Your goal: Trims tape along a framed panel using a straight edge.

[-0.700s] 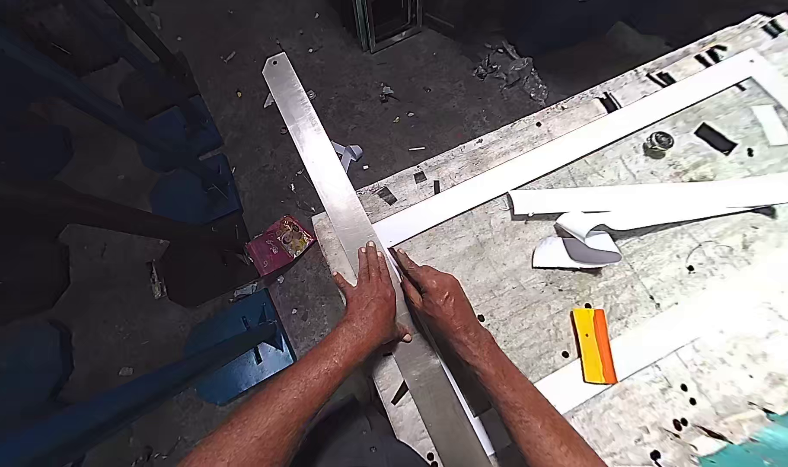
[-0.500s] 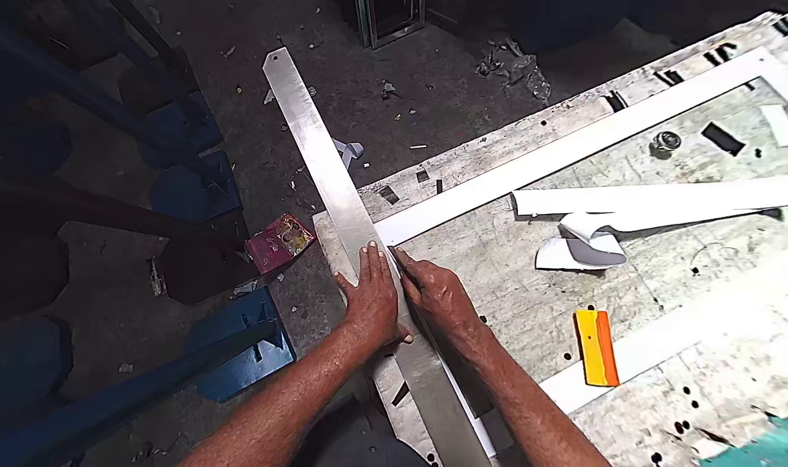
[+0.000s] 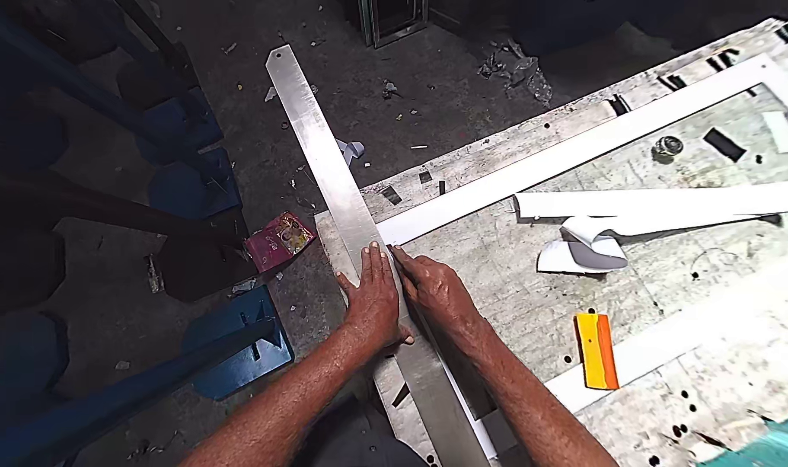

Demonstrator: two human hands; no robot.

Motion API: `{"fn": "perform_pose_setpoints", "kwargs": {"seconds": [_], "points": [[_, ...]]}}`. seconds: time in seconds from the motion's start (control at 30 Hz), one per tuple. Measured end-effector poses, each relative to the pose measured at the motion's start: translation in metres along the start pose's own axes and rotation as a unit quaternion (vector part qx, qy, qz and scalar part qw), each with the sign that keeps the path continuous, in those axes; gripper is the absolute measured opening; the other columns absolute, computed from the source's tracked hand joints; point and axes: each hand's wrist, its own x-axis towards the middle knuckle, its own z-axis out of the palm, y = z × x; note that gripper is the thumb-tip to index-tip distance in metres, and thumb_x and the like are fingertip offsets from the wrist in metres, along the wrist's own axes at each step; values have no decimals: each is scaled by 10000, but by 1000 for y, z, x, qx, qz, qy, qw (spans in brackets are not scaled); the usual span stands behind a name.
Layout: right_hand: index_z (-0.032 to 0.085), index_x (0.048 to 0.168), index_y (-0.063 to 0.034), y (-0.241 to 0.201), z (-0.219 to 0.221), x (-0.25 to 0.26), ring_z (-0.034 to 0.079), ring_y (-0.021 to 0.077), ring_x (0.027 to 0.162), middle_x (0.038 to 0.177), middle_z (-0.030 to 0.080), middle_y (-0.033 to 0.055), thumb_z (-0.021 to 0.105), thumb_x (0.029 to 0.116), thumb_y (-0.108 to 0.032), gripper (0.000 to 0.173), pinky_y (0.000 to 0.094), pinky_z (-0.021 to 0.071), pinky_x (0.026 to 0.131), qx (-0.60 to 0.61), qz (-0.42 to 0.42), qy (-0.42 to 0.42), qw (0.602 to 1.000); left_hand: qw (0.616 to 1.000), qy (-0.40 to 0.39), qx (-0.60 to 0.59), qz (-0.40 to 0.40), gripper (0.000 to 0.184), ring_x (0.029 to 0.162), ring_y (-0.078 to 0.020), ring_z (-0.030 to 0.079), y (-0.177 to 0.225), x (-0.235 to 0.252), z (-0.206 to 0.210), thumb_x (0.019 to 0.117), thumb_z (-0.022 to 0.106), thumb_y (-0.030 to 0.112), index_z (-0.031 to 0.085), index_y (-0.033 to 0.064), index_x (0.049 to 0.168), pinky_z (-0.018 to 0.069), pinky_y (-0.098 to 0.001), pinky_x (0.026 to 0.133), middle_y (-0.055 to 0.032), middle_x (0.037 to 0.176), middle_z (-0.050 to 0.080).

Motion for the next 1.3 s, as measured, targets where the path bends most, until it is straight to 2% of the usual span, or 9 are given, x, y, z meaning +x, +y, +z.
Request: {"fn": "perform_pose_setpoints", "kwargs": {"seconds": [0.37,0.47,0.63,0.87,1.3], "points": [[535,1520,-251,-8,-8,5,711,310,856,1018,713,135,459,1028,-220,500,471,573,709,-39,8,-46,998,1000,-8,-14,5,1590,1576,-404,-131,-1,0,1,560,902,659,-55,-55,1610,103,-843,1105,-241,1682,-206],[478,1559,-255,-13,-15,9,711,331,905,1070,709,148,434,1046,-216,516,492,572,742,-57,18,-91,994,1000,-11,-12,3,1595,1573,-418,-132,0,1,0,560,903,652,-72,-51,1609,93,-849,1098,-253,1678,-205],[471,1560,-224,-16,-20,12,715,349,925,1118,707,161,423,1057,-177,508,508,572,754,-71,7,-114,991,1000,-13,-11,0,1593,1575,-413,-127,1,1,-1,556,908,643,-64,-52,1610,101,-850,1097,-252,1679,-203],[492,1542,-171,-19,-18,15,715,358,961,1115,708,176,443,1051,-167,493,510,575,787,-63,-7,-119,991,1000,-17,-5,-6,1594,1569,-433,-129,3,1,-3,569,902,649,-85,-52,1605,110,-854,1091,-271,1672,-205],[455,1567,-169,-16,-16,12,709,361,995,1139,707,182,449,1036,-148,532,516,567,819,-41,-9,-123,992,1000,-17,-1,-7,1584,1571,-425,-129,4,0,-4,569,901,654,-61,-55,1609,116,-851,1095,-268,1674,-203]]}}
